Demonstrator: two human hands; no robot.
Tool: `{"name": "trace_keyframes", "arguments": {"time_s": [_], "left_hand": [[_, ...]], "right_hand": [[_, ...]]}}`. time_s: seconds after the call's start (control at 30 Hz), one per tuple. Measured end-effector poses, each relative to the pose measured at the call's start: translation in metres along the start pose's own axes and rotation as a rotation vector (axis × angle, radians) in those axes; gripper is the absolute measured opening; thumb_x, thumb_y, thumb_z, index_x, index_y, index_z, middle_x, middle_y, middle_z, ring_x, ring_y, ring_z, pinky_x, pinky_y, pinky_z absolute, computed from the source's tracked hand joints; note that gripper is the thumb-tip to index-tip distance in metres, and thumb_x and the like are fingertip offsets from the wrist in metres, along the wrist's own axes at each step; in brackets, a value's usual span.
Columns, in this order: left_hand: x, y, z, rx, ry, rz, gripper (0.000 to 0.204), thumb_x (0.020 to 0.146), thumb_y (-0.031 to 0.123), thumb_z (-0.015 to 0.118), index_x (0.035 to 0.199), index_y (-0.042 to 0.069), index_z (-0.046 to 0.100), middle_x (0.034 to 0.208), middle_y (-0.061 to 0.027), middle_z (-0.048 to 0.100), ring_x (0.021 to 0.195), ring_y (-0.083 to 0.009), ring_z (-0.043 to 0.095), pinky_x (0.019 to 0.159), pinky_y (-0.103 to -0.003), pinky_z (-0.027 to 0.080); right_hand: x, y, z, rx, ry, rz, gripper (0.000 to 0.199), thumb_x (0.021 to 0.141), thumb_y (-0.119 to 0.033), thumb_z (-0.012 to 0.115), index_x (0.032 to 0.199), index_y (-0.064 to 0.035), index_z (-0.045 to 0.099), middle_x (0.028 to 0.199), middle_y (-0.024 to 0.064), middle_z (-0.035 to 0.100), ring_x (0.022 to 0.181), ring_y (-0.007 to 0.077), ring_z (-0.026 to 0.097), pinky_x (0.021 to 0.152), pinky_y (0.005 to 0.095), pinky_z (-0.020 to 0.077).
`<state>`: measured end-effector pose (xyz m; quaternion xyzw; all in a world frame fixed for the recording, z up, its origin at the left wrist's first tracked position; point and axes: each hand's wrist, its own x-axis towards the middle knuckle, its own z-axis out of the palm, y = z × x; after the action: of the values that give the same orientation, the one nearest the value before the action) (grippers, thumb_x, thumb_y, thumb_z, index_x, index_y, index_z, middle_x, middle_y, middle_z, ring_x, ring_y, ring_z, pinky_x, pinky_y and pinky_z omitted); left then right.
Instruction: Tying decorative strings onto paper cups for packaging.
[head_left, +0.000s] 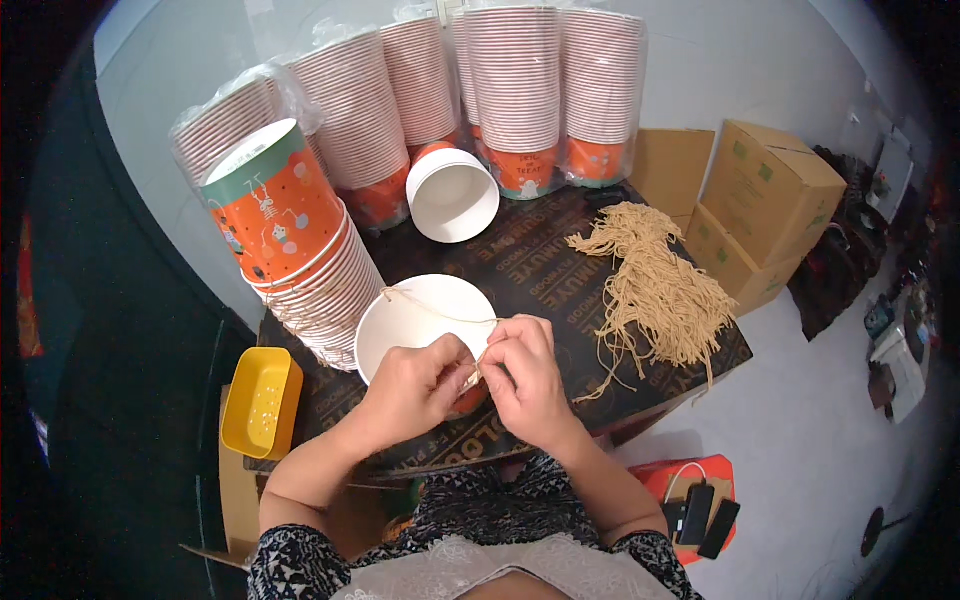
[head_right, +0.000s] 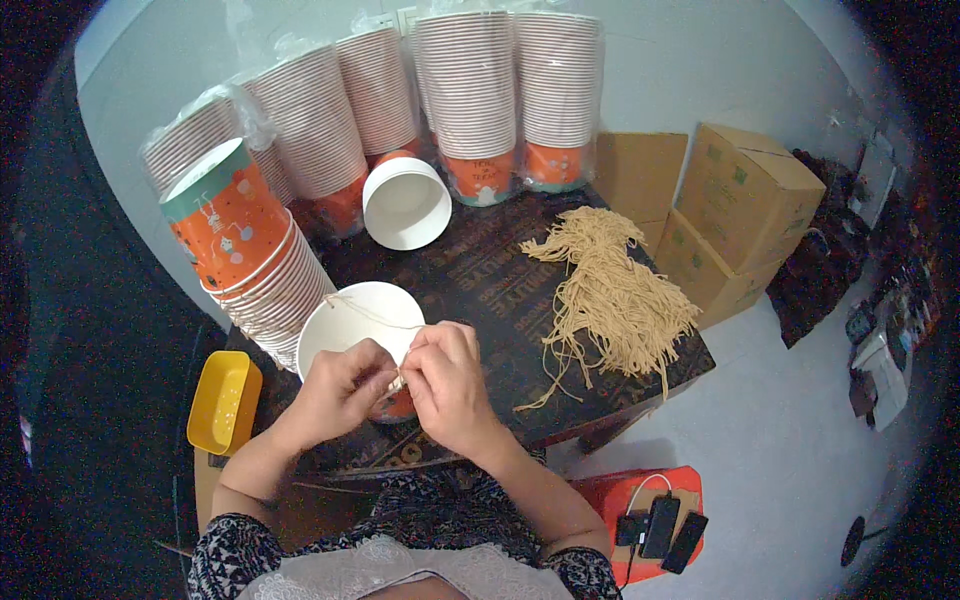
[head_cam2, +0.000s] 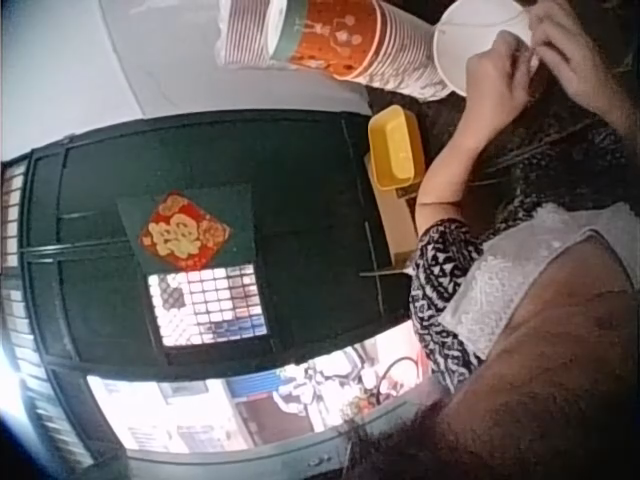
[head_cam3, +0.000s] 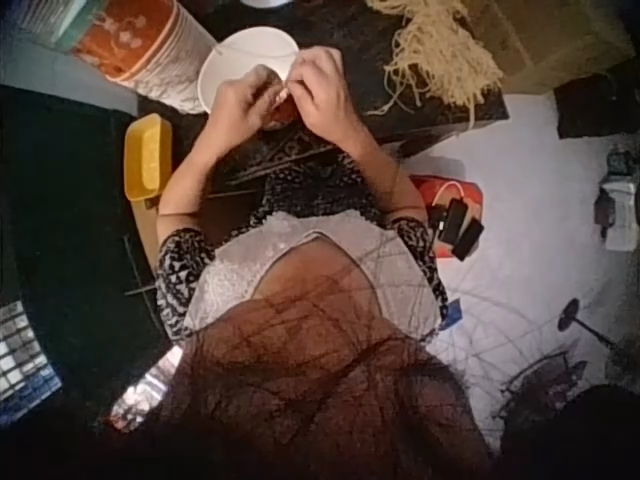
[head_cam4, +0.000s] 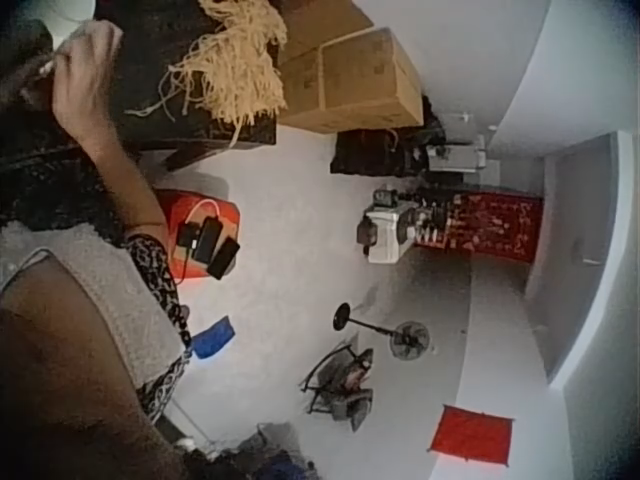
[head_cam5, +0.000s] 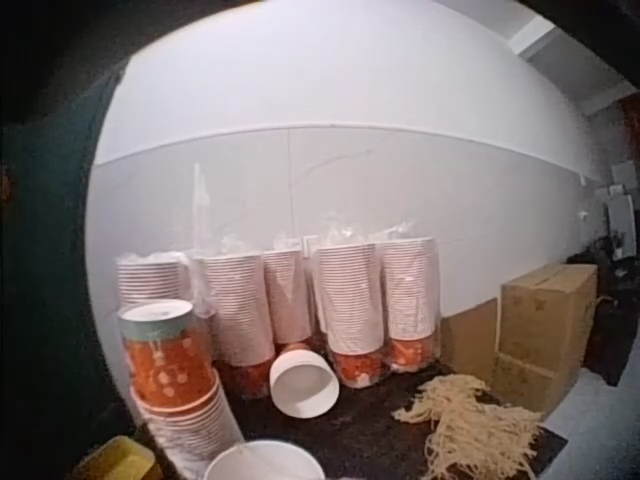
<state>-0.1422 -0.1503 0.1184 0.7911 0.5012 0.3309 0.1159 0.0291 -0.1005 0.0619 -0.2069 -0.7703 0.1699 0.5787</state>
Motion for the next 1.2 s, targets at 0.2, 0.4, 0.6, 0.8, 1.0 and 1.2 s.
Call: {"name": "trace_keyframes", "arguments": {"time_s": [0.2, 0.4, 0.6, 0.8, 1.0, 1.2], "left_hand": [[0.006, 0.003, -0.003, -0.253, -0.062, -0.204, 0.010, 0.089, 0.008, 0.059, 0.085, -0.001, 0.058, 0.063, -0.0191, 0.061, 0.062, -0.0332, 0.067, 0.055, -0.038, 0.050], [0.008, -0.003, 0.001, -0.115, 0.011, -0.170, 0.008, 0.085, 0.004, 0.057, 0.082, -0.002, 0.059, 0.063, -0.0195, 0.061, 0.061, -0.0362, 0.065, 0.056, -0.041, 0.049], [0.011, 0.003, -0.001, -0.042, 0.058, -0.158, 0.005, 0.083, 0.004, 0.060, 0.082, -0.001, 0.060, 0.066, -0.0202, 0.062, 0.064, -0.0367, 0.066, 0.057, -0.040, 0.050], [0.001, 0.006, 0.002, 0.037, 0.116, 0.001, 0.008, 0.080, 0.002, 0.066, 0.086, 0.001, 0.062, 0.075, -0.0168, 0.065, 0.067, -0.0331, 0.067, 0.058, -0.039, 0.052], [-0.009, 0.007, 0.002, 0.060, 0.098, 0.102, 0.012, 0.079, 0.000, 0.067, 0.087, 0.002, 0.060, 0.077, -0.0143, 0.065, 0.067, -0.0317, 0.067, 0.058, -0.038, 0.052], [-0.009, 0.004, 0.002, -0.001, 0.096, 0.125, 0.011, 0.081, -0.001, 0.067, 0.088, 0.001, 0.058, 0.078, -0.0146, 0.066, 0.069, -0.0316, 0.069, 0.058, -0.037, 0.054]], "right_hand": [[-0.019, -0.008, 0.004, -0.205, 0.122, -0.148, 0.017, 0.075, 0.003, 0.069, 0.088, -0.0034, 0.061, 0.102, 0.0105, 0.052, 0.097, 0.0315, 0.049, 0.084, 0.0411, 0.0424], [-0.032, -0.001, 0.005, -0.139, 0.101, -0.220, 0.018, 0.074, 0.006, 0.069, 0.088, 0.0000, 0.059, 0.102, 0.0124, 0.052, 0.098, 0.0329, 0.051, 0.085, 0.0422, 0.0454], [-0.029, 0.001, 0.001, -0.141, 0.063, -0.194, 0.019, 0.077, 0.006, 0.068, 0.092, 0.0001, 0.058, 0.103, 0.0131, 0.053, 0.098, 0.0344, 0.053, 0.083, 0.0425, 0.0478], [-0.026, 0.003, 0.010, -0.019, 0.160, -0.080, 0.017, 0.080, 0.006, 0.066, 0.093, -0.0012, 0.058, 0.087, 0.0113, 0.058, 0.079, 0.0315, 0.057, 0.069, 0.0402, 0.0481], [-0.025, 0.000, 0.019, 0.121, 0.213, 0.148, 0.013, 0.083, 0.005, 0.066, 0.091, -0.0015, 0.058, 0.076, 0.0097, 0.057, 0.064, 0.0248, 0.056, 0.058, 0.0354, 0.0445], [-0.024, -0.002, 0.030, 0.180, 0.244, 0.246, 0.013, 0.083, 0.004, 0.068, 0.090, -0.0027, 0.059, 0.074, 0.0071, 0.056, 0.060, 0.0175, 0.055, 0.053, 0.0312, 0.0425]]}}
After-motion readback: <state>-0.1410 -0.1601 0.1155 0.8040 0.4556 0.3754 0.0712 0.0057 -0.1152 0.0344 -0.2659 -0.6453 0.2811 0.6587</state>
